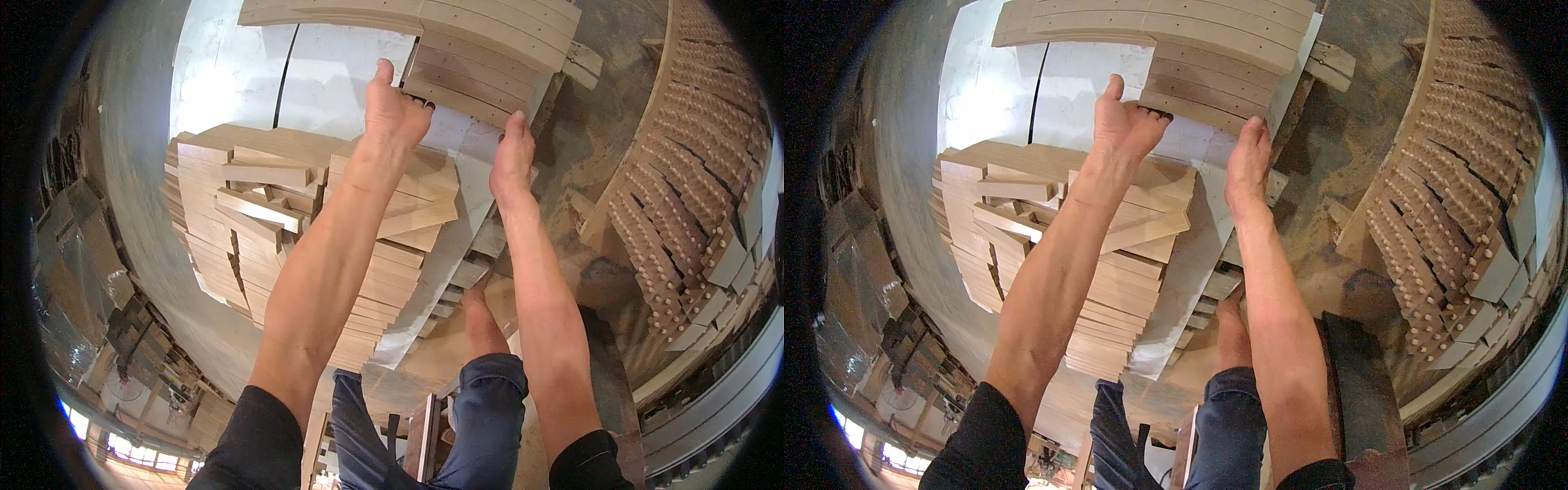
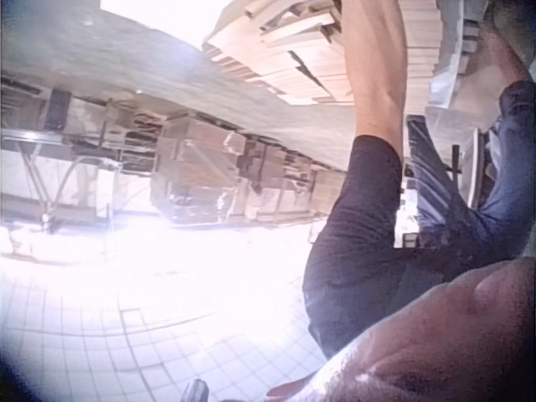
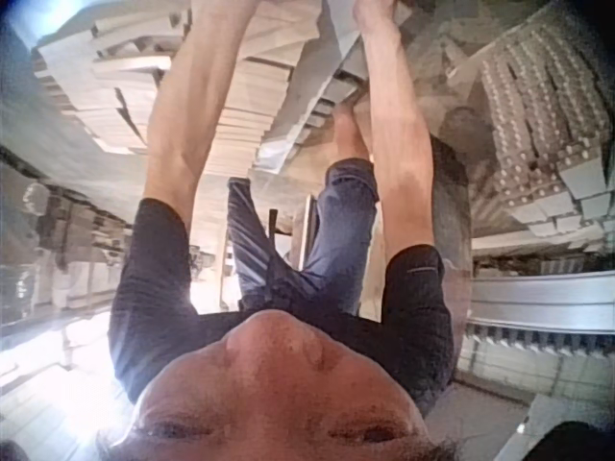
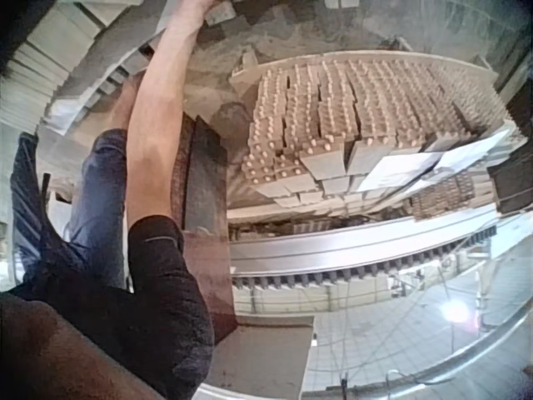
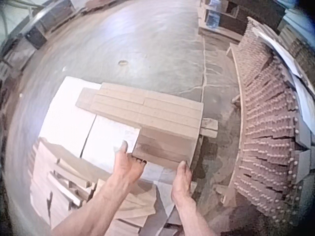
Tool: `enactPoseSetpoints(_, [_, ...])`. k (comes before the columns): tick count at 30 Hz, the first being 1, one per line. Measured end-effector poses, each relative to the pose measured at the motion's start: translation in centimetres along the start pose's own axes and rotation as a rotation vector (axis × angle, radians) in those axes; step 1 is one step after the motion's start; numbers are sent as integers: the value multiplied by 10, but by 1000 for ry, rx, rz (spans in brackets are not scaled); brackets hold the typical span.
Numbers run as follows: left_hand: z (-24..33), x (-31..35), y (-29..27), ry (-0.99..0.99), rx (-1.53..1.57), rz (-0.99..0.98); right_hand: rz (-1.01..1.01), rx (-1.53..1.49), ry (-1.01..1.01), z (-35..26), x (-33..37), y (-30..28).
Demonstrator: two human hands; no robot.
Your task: The person drills holes into wooden blocks one by one using a drill press and stacks the wooden blocks onto a pallet by hand.
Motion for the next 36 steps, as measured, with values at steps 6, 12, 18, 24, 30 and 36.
enactPoseSetpoints(6, [-4, 1, -7, 8, 28, 106, 36, -44, 60, 8, -2, -9])
enactPoseSetpoints(12, [8, 12, -1, 48, -44, 94, 72, -122, 109, 17, 7, -13])
enactPoseSetpoints(18, [-8, 138, 46, 197, -535, -26, -62, 390, 284, 57, 121, -96])
enactPoseSetpoints(24, [-46, 351, -13, -279, -695, -24, -477, 726, 912, 57, 337, -121])
enactPoseSetpoints(30, [-43, 510, -115, -470, -685, 121, -358, 1230, 641, 21, 390, -115])
enactPoseSetpoints(36, [8, 609, -172, -379, -634, 286, -197, 1446, 576, 21, 425, -108])
Point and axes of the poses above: each hand's wrist, its own x-axis away from the middle knuckle, its own y-axis out of the palm, z = x × y, the point moved 7 cm from there along -x, towards the middle knuckle, and after that the axes turned 10 degrees about -z, right-handed, at the moved point
